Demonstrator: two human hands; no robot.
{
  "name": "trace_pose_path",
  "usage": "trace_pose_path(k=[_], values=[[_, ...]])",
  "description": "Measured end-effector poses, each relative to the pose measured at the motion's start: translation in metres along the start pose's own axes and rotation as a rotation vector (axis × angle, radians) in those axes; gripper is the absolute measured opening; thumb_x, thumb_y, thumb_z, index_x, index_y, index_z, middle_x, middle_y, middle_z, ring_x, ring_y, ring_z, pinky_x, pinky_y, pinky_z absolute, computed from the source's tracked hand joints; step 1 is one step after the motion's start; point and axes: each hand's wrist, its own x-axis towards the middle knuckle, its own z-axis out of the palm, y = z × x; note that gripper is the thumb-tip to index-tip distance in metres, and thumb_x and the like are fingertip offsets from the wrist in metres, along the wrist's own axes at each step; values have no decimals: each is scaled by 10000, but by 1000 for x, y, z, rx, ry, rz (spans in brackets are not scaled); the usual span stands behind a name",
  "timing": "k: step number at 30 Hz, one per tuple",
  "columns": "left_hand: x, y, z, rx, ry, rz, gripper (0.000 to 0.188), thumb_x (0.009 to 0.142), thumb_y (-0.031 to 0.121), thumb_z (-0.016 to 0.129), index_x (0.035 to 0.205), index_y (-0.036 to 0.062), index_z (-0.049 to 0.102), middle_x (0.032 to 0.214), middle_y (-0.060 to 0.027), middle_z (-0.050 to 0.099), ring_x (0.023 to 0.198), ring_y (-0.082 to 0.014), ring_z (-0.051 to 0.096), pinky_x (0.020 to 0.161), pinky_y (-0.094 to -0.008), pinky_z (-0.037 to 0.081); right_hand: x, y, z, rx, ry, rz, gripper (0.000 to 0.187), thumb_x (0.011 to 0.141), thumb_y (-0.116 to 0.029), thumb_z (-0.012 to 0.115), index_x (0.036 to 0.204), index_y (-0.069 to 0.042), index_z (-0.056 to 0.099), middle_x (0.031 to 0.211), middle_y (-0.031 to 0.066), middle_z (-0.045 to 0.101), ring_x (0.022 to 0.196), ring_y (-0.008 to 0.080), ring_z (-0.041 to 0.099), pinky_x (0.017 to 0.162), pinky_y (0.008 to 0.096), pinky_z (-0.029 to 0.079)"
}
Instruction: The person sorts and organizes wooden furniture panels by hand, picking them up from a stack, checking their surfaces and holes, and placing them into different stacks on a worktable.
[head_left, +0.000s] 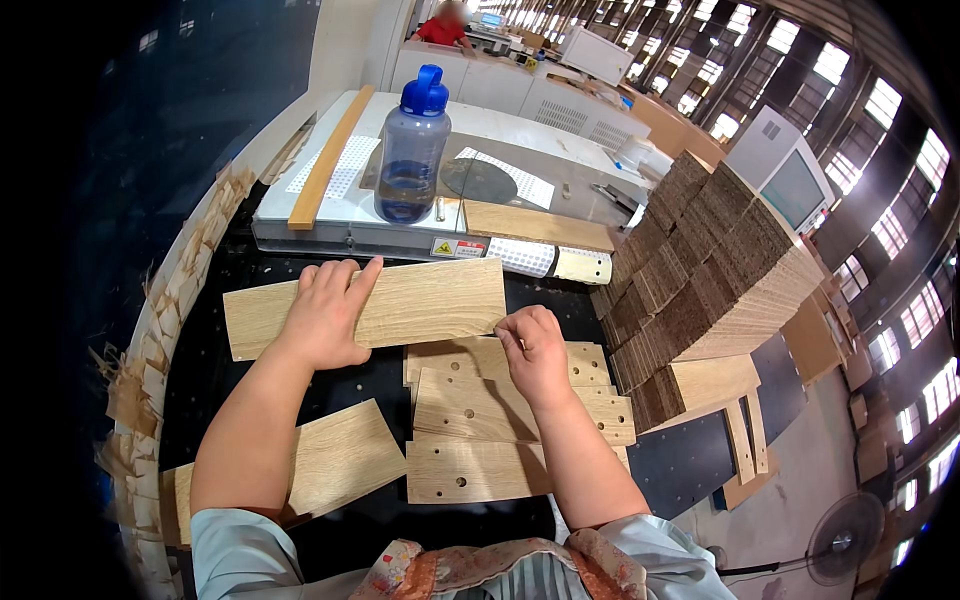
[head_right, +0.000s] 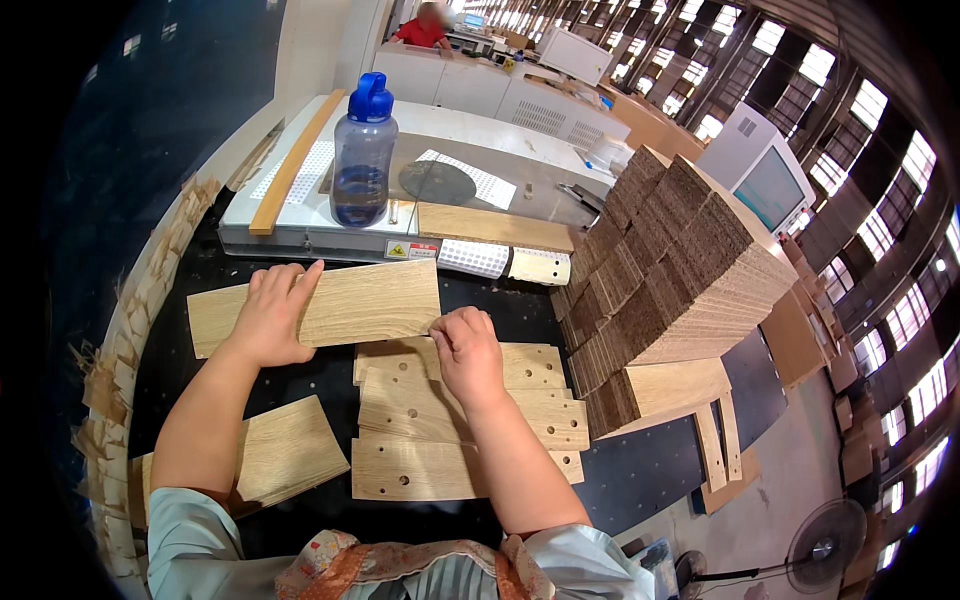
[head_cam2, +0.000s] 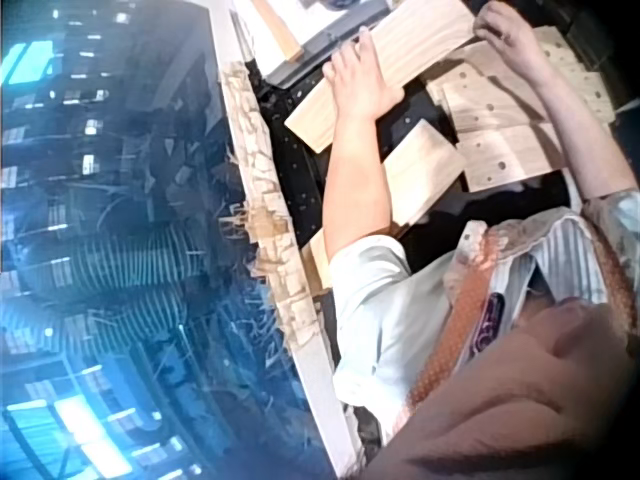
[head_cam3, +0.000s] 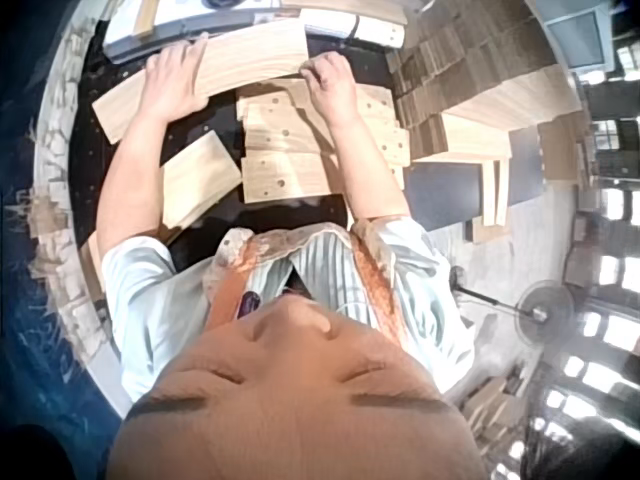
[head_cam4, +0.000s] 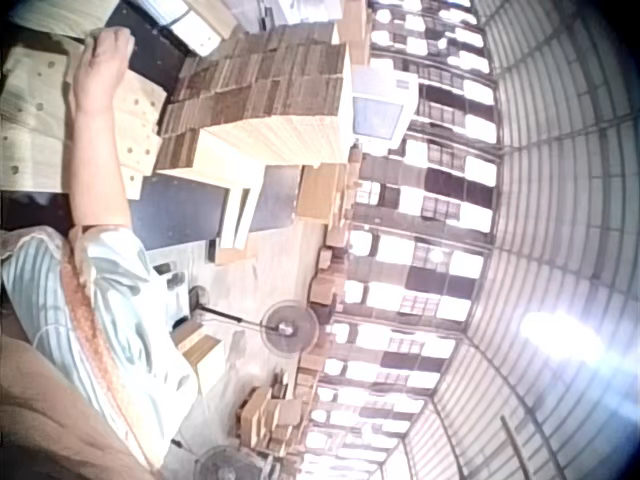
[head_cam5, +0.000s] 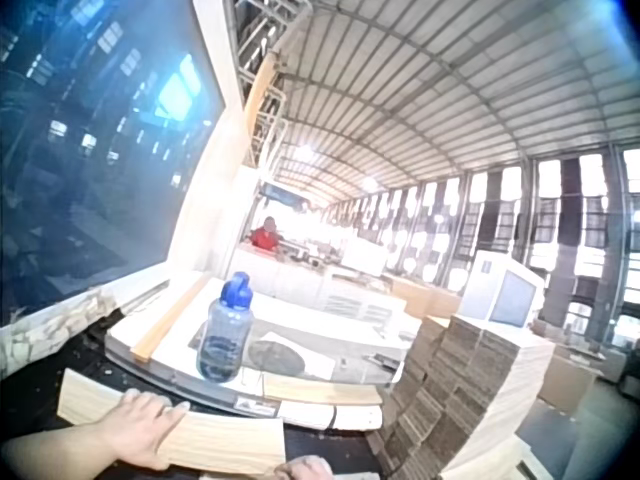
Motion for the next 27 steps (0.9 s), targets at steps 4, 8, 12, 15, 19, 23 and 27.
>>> trace_pose_path(k=[4,8,12,15,19,23,27], values=[[0,0,-1,1,-28,3,1042,498,222,785,1418,75,318,1208,-146,448,1163,-308,410,1010,-419,278,-2,1,1,53,-34,72,116,746,13,671,781,-35,571,814,105,550,786,295,535,704,362,457],[0,-1,1,-16,-29,-3,1058,492,232,791,1422,78,311,1210,-146,447,1163,-309,409,1008,-419,280,-8,4,4,195,-11,195,120,777,13,649,790,-25,536,808,109,543,767,278,536,696,344,452],[1,-4,4,-16,-9,-12,1073,488,234,791,1429,81,297,1203,-143,448,1159,-309,411,1006,-421,283,-19,22,2,180,119,223,96,846,14,607,797,-16,530,773,66,530,710,160,535,626,270,448],[0,-7,5,-16,7,-24,1079,486,235,791,1430,80,293,1198,-142,449,1157,-309,412,1005,-421,284,-28,41,3,441,208,465,79,883,5,583,833,-29,531,819,17,558,729,103,567,656,242,488],[1,-6,5,-5,10,-17,1080,484,234,793,1429,78,295,1196,-141,450,1156,-308,412,1000,-423,286,-33,74,-12,465,240,545,175,835,84,556,966,-32,558,929,26,597,869,112,583,798,255,495],[0,-7,7,12,1,-26,1089,458,228,801,1412,71,302,1219,-150,437,1168,-320,408,1015,-439,276,-18,51,-19,74,199,367,436,736,97,612,1138,-72,592,1198,98,577,1125,245,540,955,352,427],[0,-4,4,42,3,1,1068,484,232,799,1421,77,310,1195,-144,452,1143,-303,420,994,-423,287,-8,15,-14,-6,21,-42,262,712,18,690,954,-74,655,976,92,622,964,294,561,861,375,452]])
